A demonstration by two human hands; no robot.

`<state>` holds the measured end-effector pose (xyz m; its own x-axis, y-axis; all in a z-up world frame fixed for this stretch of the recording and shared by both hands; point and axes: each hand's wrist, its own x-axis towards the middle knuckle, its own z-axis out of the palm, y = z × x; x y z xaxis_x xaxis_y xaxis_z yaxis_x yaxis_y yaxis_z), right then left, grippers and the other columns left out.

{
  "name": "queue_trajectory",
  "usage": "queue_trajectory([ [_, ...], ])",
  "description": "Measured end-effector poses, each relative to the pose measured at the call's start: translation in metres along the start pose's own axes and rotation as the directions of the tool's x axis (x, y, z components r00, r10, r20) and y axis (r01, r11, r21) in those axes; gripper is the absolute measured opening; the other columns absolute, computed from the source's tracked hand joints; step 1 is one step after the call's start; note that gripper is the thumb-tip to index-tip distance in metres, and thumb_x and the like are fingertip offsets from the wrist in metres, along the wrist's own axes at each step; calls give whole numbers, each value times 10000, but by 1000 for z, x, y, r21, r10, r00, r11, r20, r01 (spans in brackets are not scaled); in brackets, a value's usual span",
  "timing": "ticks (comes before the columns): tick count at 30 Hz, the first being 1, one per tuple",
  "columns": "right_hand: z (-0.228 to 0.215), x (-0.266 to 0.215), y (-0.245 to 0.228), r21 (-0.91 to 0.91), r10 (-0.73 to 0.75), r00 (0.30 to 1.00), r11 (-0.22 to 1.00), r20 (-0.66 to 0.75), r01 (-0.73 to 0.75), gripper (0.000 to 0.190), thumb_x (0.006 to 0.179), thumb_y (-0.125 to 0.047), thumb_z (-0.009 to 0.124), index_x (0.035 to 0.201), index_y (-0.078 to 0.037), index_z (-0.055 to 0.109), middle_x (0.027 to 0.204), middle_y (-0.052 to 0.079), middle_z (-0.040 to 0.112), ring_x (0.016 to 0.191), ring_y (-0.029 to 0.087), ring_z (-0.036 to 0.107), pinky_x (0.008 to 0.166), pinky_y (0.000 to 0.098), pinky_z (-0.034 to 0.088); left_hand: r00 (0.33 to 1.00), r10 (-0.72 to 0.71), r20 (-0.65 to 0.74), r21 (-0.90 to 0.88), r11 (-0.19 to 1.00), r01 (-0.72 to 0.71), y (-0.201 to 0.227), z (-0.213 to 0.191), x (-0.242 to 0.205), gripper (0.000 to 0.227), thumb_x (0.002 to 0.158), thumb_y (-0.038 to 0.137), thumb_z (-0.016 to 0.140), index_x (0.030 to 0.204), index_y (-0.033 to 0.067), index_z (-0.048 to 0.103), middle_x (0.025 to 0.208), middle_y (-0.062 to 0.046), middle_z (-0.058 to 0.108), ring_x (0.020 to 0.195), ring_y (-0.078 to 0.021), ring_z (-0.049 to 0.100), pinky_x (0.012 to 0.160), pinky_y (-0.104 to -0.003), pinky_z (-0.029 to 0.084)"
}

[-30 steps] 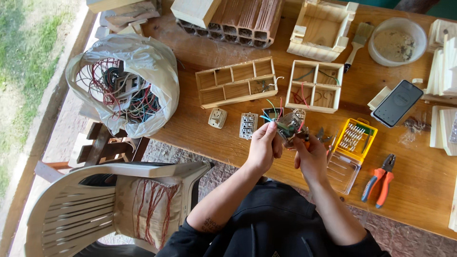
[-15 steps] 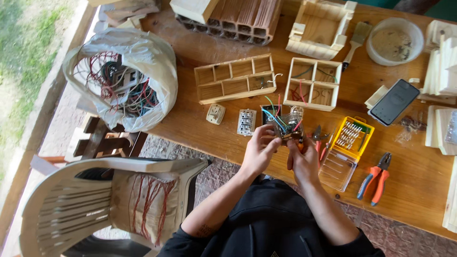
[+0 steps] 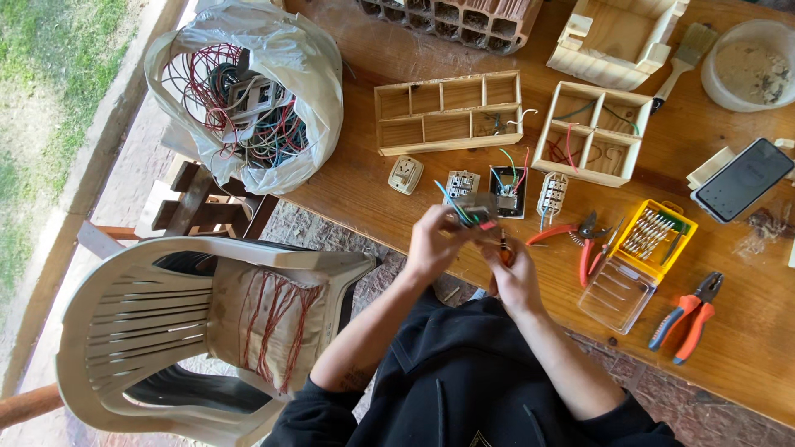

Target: The person assembles electrical components on a wooden workbench. They use a screwdriver to tighten screws on a small electrical box and a wall socket, connecting various colored wires to the terminals.

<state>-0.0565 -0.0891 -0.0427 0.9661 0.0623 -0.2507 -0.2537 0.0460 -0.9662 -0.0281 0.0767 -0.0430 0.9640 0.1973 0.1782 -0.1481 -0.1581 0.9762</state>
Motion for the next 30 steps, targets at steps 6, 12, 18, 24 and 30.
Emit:
queue_trajectory([
  [6,0,8,42,110,45,994,993,-100,-34,260,985,-119,633,1172,33,535,854,236,726,299,86,476,296,206,339,909,-416,-20,270,873,406,-99,-54,46,521,756,241,860,1250,182,703,1134,-60,750,822,-187,731,727,-353,589],
  [12,10,-1,78,151,86,978,987,-190,-58,222,990,-108,629,1130,52,563,811,239,700,294,88,469,268,206,304,927,-370,59,419,852,314,-170,-48,67,447,797,89,737,1235,165,685,1151,-129,717,1090,-395,684,922,-494,575],
  [18,18,-9,78,217,119,963,974,-241,-66,198,982,-65,627,1112,72,568,756,223,657,285,97,444,291,235,352,908,-404,115,432,843,321,-185,-47,80,478,821,82,747,1284,119,633,1177,-208,653,1089,-468,658,918,-546,570],
  [24,22,-10,94,245,147,945,967,-293,-74,196,992,-84,633,1089,81,589,729,214,642,278,102,443,281,247,354,923,-369,114,618,753,225,-182,-49,85,484,891,80,660,1364,103,563,1225,-194,604,1095,-467,660,945,-593,548],
  [30,37,-13,88,256,186,930,961,-316,-105,209,992,-102,648,1083,79,593,718,218,633,285,107,454,277,240,340,934,-315,171,674,728,122,-209,-45,75,492,914,165,684,1367,77,514,1208,-207,647,1057,-435,678,894,-546,549],
])
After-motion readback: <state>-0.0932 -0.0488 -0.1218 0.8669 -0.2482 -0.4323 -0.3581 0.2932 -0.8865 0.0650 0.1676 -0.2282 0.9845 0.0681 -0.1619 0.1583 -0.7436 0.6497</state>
